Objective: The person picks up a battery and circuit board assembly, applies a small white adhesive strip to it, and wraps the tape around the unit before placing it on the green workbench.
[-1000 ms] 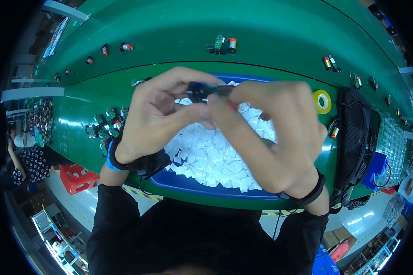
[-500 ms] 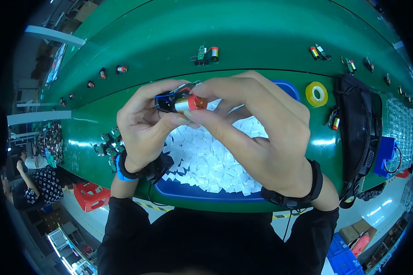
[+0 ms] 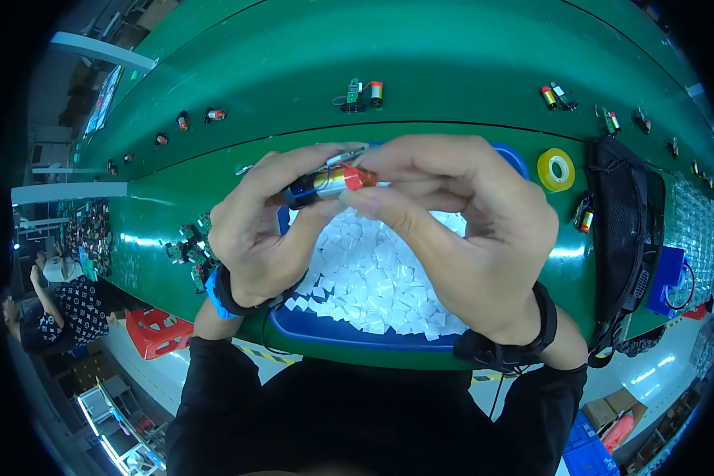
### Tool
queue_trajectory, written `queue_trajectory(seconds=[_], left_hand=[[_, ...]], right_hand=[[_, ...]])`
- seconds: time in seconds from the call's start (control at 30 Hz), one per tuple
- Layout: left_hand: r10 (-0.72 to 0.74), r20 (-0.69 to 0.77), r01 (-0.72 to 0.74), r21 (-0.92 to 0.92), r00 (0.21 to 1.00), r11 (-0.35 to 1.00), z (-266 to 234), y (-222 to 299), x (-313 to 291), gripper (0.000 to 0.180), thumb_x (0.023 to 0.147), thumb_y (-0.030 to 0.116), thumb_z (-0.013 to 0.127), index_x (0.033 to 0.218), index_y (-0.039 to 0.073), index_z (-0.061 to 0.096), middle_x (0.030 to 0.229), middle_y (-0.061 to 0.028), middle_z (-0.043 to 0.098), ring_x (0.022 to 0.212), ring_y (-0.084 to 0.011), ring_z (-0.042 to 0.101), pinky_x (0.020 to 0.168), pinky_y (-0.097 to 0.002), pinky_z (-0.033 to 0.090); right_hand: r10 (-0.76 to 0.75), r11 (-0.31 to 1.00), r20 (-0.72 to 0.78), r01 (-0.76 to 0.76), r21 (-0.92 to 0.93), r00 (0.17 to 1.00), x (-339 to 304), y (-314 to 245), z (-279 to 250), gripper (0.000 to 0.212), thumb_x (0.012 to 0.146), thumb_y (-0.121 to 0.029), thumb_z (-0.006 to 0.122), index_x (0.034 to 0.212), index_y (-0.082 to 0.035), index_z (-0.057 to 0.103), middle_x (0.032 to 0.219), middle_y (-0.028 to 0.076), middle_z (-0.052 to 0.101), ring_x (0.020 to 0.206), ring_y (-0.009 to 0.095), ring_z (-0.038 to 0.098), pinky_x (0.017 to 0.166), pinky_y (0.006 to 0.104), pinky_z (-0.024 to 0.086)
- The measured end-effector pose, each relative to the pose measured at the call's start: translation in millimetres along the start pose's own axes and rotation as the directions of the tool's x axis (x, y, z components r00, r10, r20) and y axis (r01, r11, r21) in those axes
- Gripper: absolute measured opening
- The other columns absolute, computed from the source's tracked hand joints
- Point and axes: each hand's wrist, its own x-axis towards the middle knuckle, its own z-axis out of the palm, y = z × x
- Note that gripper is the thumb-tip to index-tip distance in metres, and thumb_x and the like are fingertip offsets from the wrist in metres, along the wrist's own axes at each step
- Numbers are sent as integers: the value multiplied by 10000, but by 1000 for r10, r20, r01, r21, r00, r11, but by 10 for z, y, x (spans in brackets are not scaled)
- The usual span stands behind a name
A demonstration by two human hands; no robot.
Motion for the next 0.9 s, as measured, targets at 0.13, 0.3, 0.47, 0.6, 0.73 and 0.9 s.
queue_trajectory(seconds=[0.13,0.3,0.47,0.6,0.73,0.9], left_hand=[[156,-116,-143,110,981,984,38,-69,67,343,760,-19,798,1084,-43,687,1056,-147,729,767,-215,689,570,-271,540],[25,-76,-34,-115,997,993,43,-31,93,278,847,-2,738,1104,-65,653,988,-151,719,758,-196,706,609,-275,564],[-339,219,403,-554,915,728,-31,15,140,311,924,51,688,1187,-82,590,936,-154,698,757,-185,718,661,-287,595],[-365,387,532,-614,847,583,-100,-2,154,342,938,69,682,1220,-84,565,941,-163,693,760,-187,720,683,-292,609],[-365,365,517,-606,856,605,-69,36,143,351,938,78,685,1223,-86,563,948,-169,694,765,-188,720,689,-297,614],[-381,455,592,-572,805,568,-148,2,165,340,938,82,686,1211,-86,573,950,-166,697,774,-181,716,681,-301,616]], right_hand=[[-135,960,24,137,-245,991,15,-6,-25,371,799,86,772,1103,69,560,948,172,706,864,201,726,736,268,600],[-166,899,129,203,-388,978,41,-40,-102,438,770,50,809,1127,68,555,920,173,701,815,194,720,696,261,588],[-363,642,340,497,-583,868,267,-113,-207,407,697,15,849,1041,44,633,947,160,695,823,220,703,664,289,573],[-430,580,385,577,-576,817,196,-61,-230,369,645,-6,864,965,9,683,980,140,695,848,246,692,671,312,569],[-453,588,345,566,-578,822,176,-35,-195,380,619,-14,871,960,-16,703,975,129,698,850,255,692,675,315,574],[-398,584,467,610,-536,790,261,-66,-269,385,602,-11,871,955,-21,717,941,129,702,827,262,695,661,308,579]])
